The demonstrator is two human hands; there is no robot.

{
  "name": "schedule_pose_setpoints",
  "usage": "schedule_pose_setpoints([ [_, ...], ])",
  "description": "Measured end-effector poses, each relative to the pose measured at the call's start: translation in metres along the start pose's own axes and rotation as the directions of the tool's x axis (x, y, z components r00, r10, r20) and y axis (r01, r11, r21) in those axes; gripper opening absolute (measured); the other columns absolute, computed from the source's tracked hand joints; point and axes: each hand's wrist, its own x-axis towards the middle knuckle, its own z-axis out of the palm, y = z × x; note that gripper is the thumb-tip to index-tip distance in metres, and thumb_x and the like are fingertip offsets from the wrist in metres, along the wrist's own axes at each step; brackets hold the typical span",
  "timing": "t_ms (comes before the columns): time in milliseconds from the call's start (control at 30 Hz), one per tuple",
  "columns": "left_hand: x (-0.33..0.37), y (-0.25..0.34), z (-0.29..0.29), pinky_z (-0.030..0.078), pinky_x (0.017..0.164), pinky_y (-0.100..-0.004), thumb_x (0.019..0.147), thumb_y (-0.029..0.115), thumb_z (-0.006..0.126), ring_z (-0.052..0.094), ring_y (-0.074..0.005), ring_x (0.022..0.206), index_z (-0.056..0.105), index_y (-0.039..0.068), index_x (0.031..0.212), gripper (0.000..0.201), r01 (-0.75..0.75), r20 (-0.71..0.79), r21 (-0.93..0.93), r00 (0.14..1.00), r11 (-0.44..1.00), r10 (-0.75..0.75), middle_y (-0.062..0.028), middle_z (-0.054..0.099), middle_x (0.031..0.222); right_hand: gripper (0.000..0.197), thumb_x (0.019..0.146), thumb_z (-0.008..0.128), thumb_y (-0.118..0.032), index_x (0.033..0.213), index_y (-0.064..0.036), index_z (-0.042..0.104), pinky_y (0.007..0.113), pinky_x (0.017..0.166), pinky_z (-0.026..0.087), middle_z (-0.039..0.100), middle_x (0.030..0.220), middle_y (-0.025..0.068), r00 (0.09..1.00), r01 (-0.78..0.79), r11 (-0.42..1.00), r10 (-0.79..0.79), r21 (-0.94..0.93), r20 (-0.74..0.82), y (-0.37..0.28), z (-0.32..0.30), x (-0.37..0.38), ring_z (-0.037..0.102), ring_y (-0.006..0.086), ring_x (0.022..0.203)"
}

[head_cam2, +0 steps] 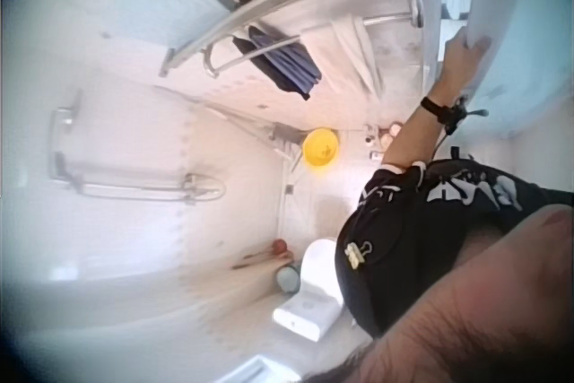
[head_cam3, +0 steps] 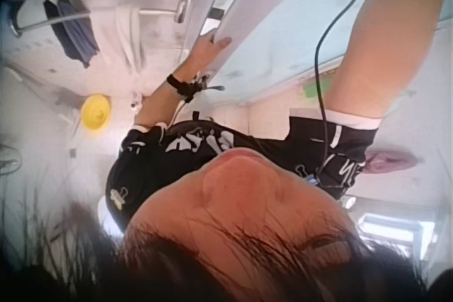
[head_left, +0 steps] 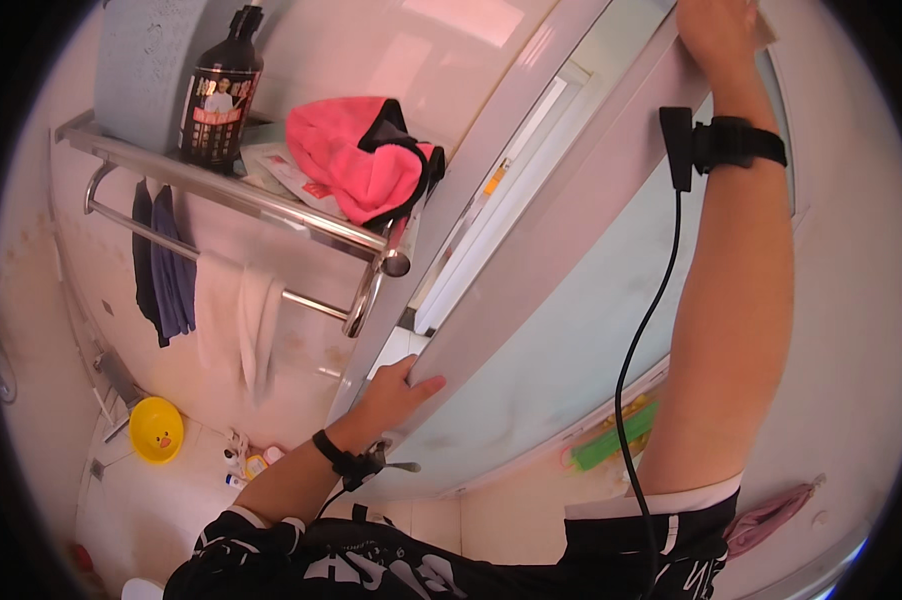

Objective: The person cleans the glass door of a shower stall and the metal shower fixture using a cloth.

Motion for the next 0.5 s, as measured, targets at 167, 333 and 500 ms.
schedule_pose_setpoints([
  [167, 0.018, -0.011, -0.006, 0.046, 0.060, -0.0302, 0.088, 0.044, 0.073, 0.056, -0.0138, 0.063, 0.067, 0.004, 0.114, 0.048, 0.016, -0.031, 0.090, 0.999, 0.996, -0.013, -0.0079, 0.065, 0.073, 0.069, 0.099, 0.040, -0.032, 0.153, 0.0061, 0.019, 0.047, 0.123, 0.011, 0.020, 0.159, 0.0305, 0.999, 0.021, 0.994, -0.016, -0.104, 0.047, -0.001, 0.018, 0.002, 0.017, 0.0446, 0.148],
  [333, 0.024, 0.012, -0.016, 0.052, 0.074, -0.0292, 0.094, 0.029, 0.070, 0.062, -0.0102, 0.082, 0.065, 0.001, 0.120, 0.039, 0.098, 0.035, 0.059, 0.994, 0.993, -0.100, -0.0063, 0.071, 0.094, 0.069, 0.098, 0.040, -0.030, 0.154, 0.0047, 0.019, 0.049, 0.122, 0.012, 0.020, 0.159, 0.0295, 0.991, -0.019, 0.997, 0.029, -0.075, 0.128, -0.014, 0.014, -0.010, 0.019, 0.0451, 0.147],
  [500, 0.021, -0.003, -0.011, 0.052, 0.075, -0.0292, 0.093, 0.032, 0.072, 0.063, -0.0113, 0.082, 0.065, 0.001, 0.121, 0.042, 0.074, 0.050, 0.028, 0.996, 0.997, -0.075, -0.0070, 0.071, 0.093, 0.068, 0.098, 0.040, -0.029, 0.155, 0.0028, 0.019, 0.050, 0.122, 0.013, 0.018, 0.160, 0.0280, 0.989, 0.078, 0.961, -0.042, -0.266, 0.141, 0.003, 0.025, -0.009, 0.021, 0.0437, 0.147],
])
